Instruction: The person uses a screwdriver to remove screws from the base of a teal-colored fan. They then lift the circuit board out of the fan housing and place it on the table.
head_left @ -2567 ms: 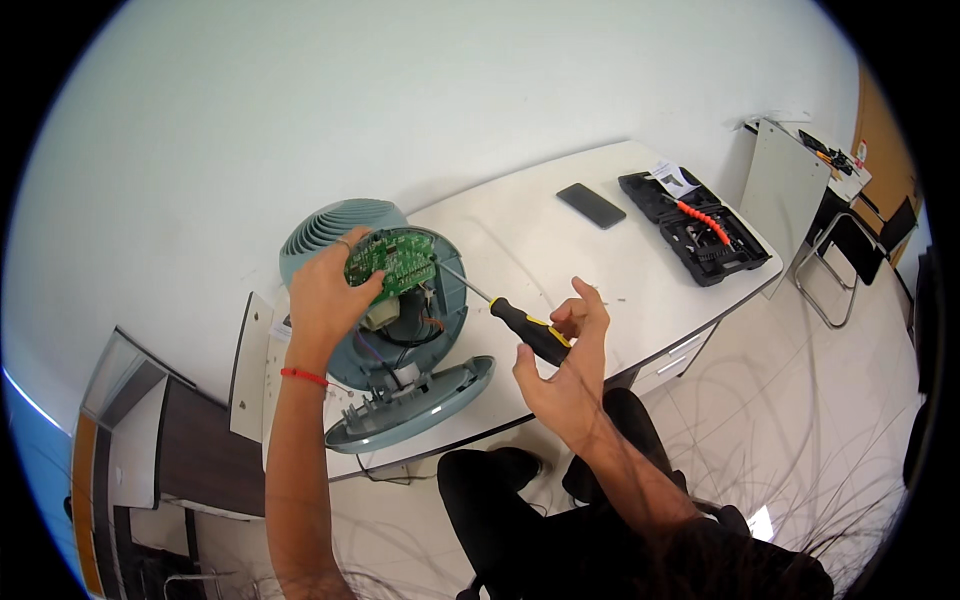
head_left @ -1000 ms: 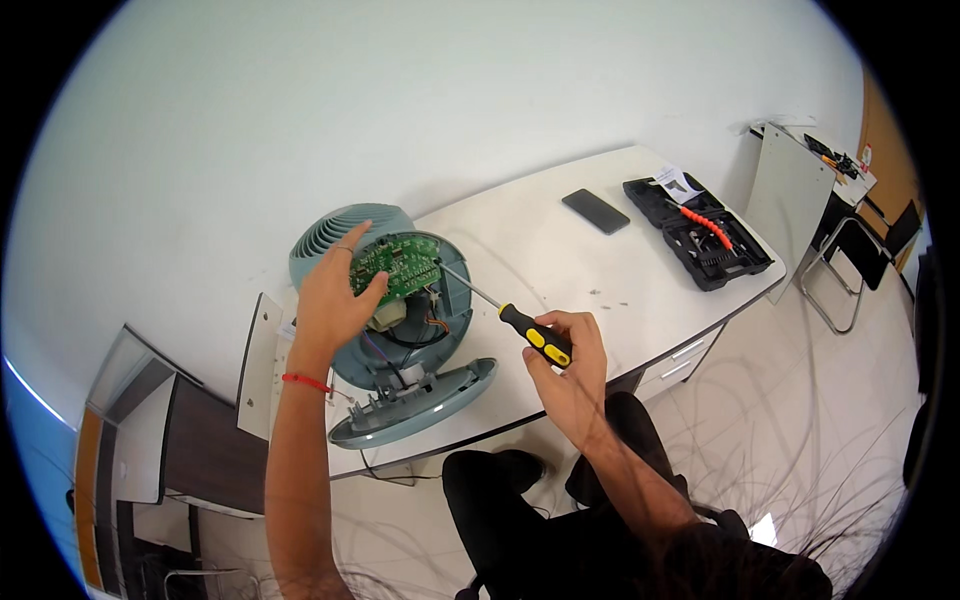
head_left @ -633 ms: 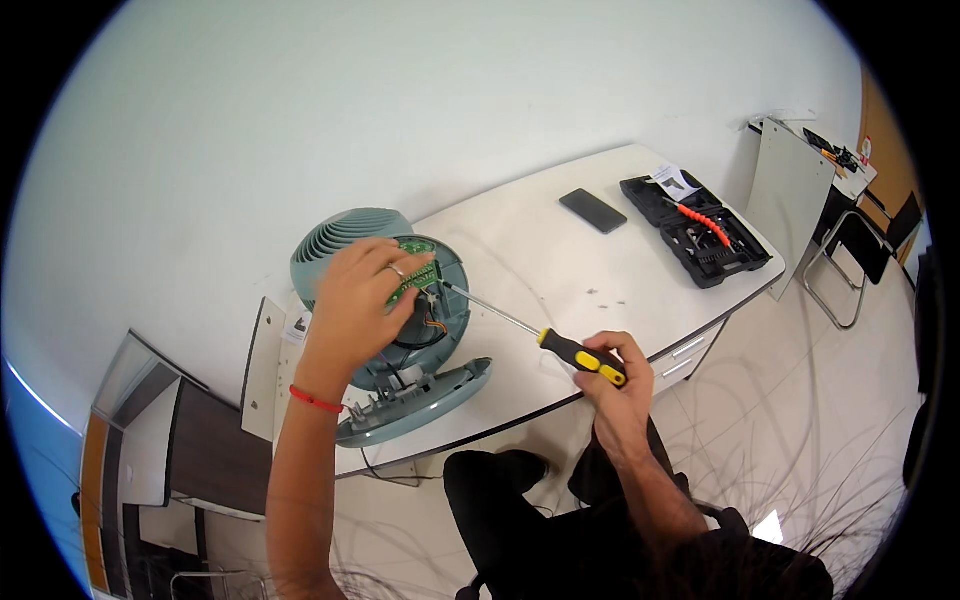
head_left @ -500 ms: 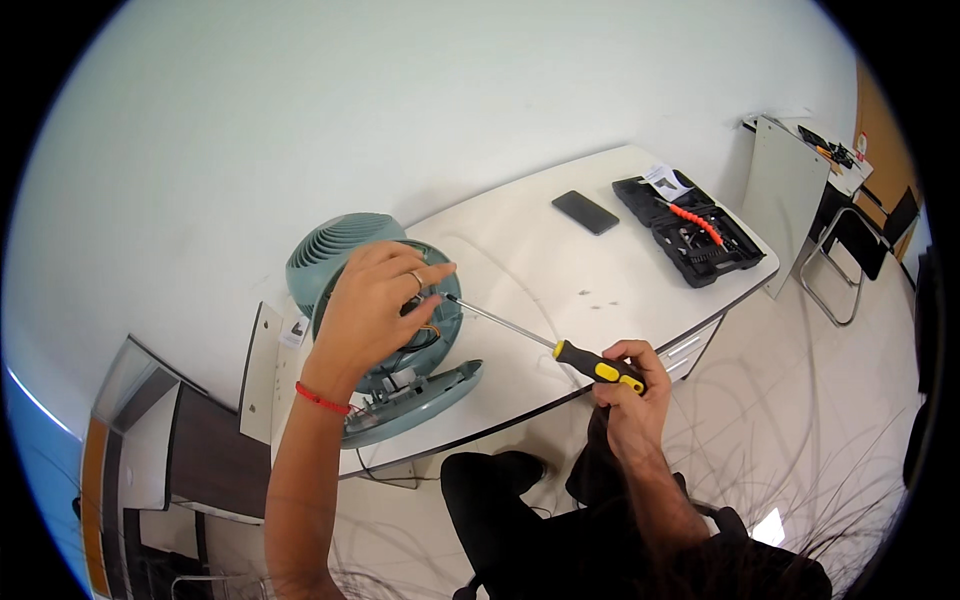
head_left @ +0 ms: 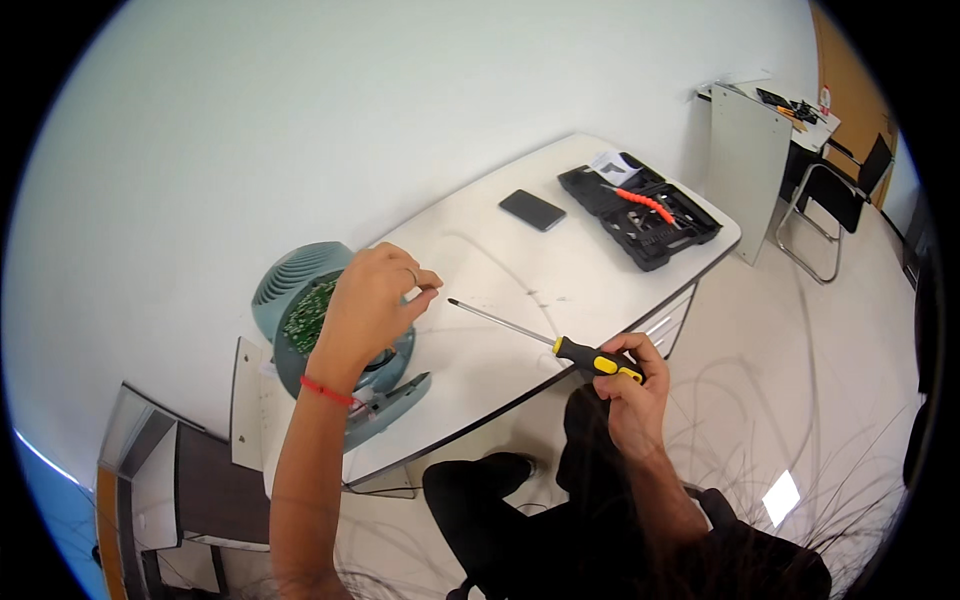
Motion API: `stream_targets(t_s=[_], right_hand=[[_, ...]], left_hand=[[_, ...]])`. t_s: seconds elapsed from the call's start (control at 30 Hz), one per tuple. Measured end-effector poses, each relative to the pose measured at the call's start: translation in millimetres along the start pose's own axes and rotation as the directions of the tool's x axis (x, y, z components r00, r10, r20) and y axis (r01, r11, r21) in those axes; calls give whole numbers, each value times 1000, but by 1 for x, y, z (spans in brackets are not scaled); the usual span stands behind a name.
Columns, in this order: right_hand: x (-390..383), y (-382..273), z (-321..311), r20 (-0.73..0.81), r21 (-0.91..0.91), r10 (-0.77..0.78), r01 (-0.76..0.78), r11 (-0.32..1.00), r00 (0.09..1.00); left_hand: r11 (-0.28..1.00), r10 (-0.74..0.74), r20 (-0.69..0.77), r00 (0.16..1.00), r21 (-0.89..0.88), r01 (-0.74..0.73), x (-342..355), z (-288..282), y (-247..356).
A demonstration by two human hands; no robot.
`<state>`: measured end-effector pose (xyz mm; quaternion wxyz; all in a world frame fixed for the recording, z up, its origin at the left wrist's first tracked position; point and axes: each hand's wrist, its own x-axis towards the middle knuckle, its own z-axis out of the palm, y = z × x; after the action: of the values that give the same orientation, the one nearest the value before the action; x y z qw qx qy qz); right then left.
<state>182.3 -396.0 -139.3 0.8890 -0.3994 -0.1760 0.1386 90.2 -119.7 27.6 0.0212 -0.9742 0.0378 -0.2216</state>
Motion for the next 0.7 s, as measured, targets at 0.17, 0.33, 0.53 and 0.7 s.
stream_targets(t_s=[0.17,0.33,0.53,0.7], right_hand=[[8,-17,-51,-181,-74,-80,67,995,980],[4,-46,-112,-323,-142,-170,130,981,931],[5,-27,-136,-364,-401,-203,44,915,909],[15,31,-106,-115,-777,-321,116,619,940]], left_hand=[[996,-4,194,981,85,-13,58,54,-5],[982,-28,406,914,181,-50,121,94,11],[990,-121,408,905,112,82,110,113,-14],[974,-228,451,863,104,203,92,134,-18]])
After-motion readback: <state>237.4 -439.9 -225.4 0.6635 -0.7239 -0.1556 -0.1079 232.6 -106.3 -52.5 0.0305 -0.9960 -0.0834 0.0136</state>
